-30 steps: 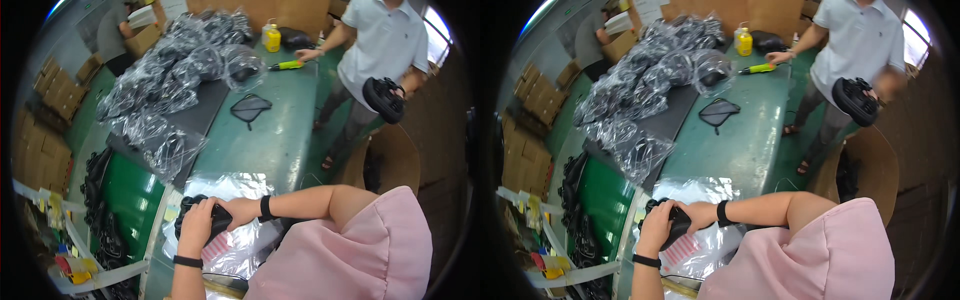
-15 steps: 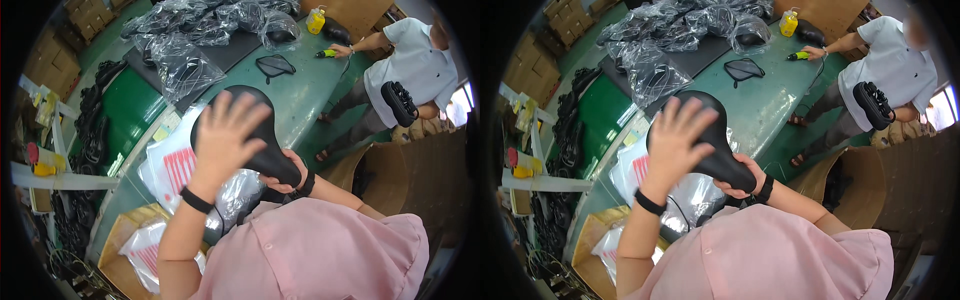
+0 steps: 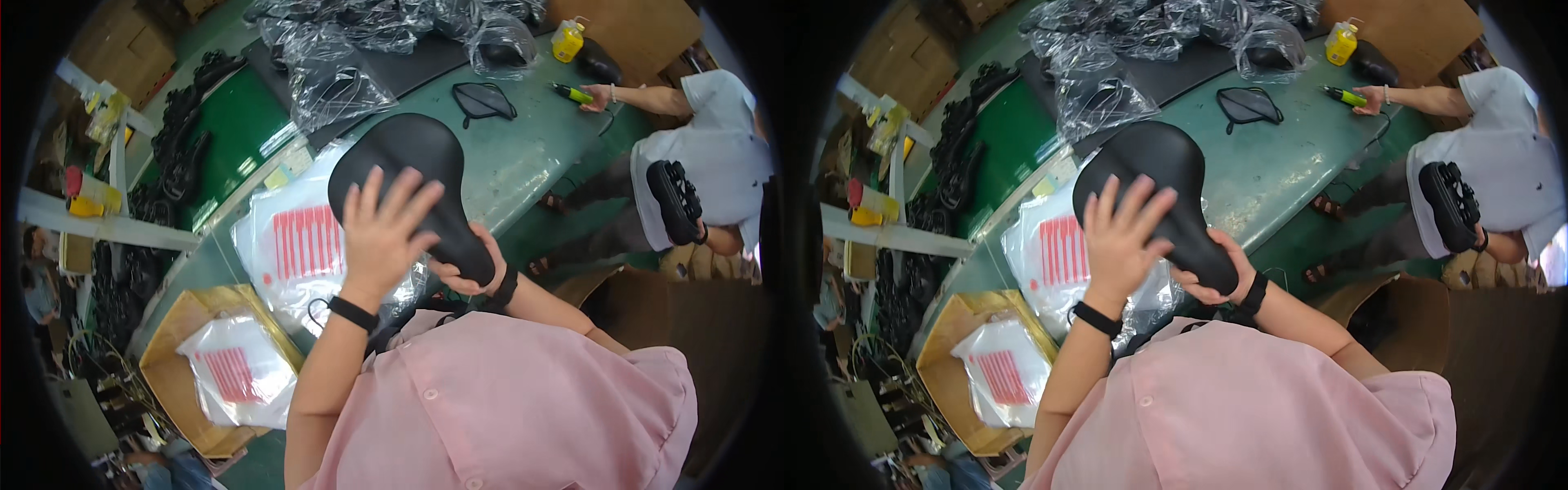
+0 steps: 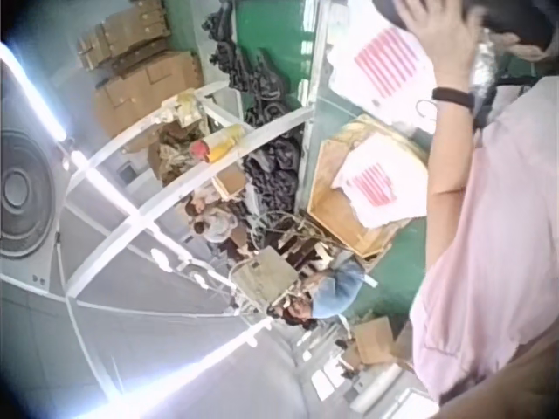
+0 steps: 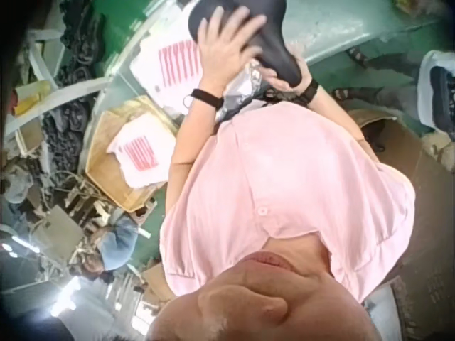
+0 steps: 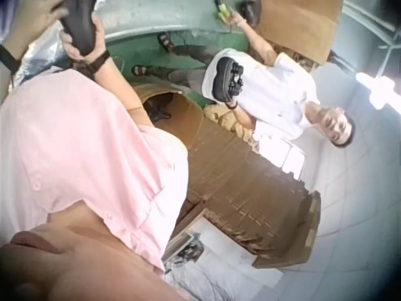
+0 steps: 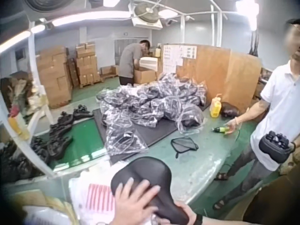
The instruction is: The person repeatedly picks up black bicycle seats from a pile on a green workbench, wipes them with a cloth, and places them into clear plastic bags. The person handles the seats one at a time, turning them over to clean different surfaces before bagging them.
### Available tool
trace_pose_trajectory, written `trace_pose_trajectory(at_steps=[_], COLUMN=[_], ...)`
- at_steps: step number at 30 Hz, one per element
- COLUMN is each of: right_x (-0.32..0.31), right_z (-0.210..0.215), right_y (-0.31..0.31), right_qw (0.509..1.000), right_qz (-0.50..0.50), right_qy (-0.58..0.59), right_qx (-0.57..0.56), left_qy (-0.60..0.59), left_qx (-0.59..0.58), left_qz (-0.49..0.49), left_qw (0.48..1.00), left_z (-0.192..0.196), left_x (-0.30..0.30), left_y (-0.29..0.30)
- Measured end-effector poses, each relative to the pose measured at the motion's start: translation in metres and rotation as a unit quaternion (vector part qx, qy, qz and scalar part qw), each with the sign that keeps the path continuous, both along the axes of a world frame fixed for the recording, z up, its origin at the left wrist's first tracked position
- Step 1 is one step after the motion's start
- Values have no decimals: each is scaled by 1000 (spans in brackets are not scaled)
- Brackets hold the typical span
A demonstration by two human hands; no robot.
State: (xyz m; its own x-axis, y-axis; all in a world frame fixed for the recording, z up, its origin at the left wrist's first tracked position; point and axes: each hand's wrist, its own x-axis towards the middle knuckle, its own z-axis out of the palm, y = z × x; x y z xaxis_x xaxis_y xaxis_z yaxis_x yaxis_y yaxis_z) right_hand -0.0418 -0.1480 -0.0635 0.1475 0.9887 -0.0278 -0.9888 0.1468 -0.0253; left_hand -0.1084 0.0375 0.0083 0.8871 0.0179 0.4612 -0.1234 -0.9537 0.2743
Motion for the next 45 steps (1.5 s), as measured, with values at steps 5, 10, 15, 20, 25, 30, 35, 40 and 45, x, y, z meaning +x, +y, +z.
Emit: trace_pose_trajectory(at_steps=[5, 10, 15, 20, 25, 30, 35, 40, 45], right_x=[21, 69, 71, 55, 53, 64, 56, 36, 28], right_z=[-1, 8, -23, -85, -97, -112, -84, -15, 8], right_y=[-34, -52, -39, -39, -29, -27, -25, -4, 18], right_qw=[997, 694, 393, 369, 608, 850, 870, 616, 394], right_qz=[-27, -187, -4, -31, -10, 70, 35, -142, -162], right_qy=[-66, -589, -748, -787, -648, -347, -287, -628, -800], right_qx=[7, -368, -535, -493, -459, -389, -399, -453, -421], left_qy=[257, 322, 250, 236, 321, 194, 238, 152, 116], left_qx=[-207, -30, 11, -67, -18, -315, -556, -599, -660], left_qz=[286, 272, 337, 220, 239, 215, 261, 272, 269], left_qw=[900, 906, 908, 944, 916, 904, 753, 737, 692], left_z=[-84, -177, -207, -163, -196, -198, -193, -192, -167], left_x=[-24, -93, -108, -17, 6, -4, -13, -36, -41], left_y=[106, 79, 91, -10, -12, 31, 51, 67, 70])
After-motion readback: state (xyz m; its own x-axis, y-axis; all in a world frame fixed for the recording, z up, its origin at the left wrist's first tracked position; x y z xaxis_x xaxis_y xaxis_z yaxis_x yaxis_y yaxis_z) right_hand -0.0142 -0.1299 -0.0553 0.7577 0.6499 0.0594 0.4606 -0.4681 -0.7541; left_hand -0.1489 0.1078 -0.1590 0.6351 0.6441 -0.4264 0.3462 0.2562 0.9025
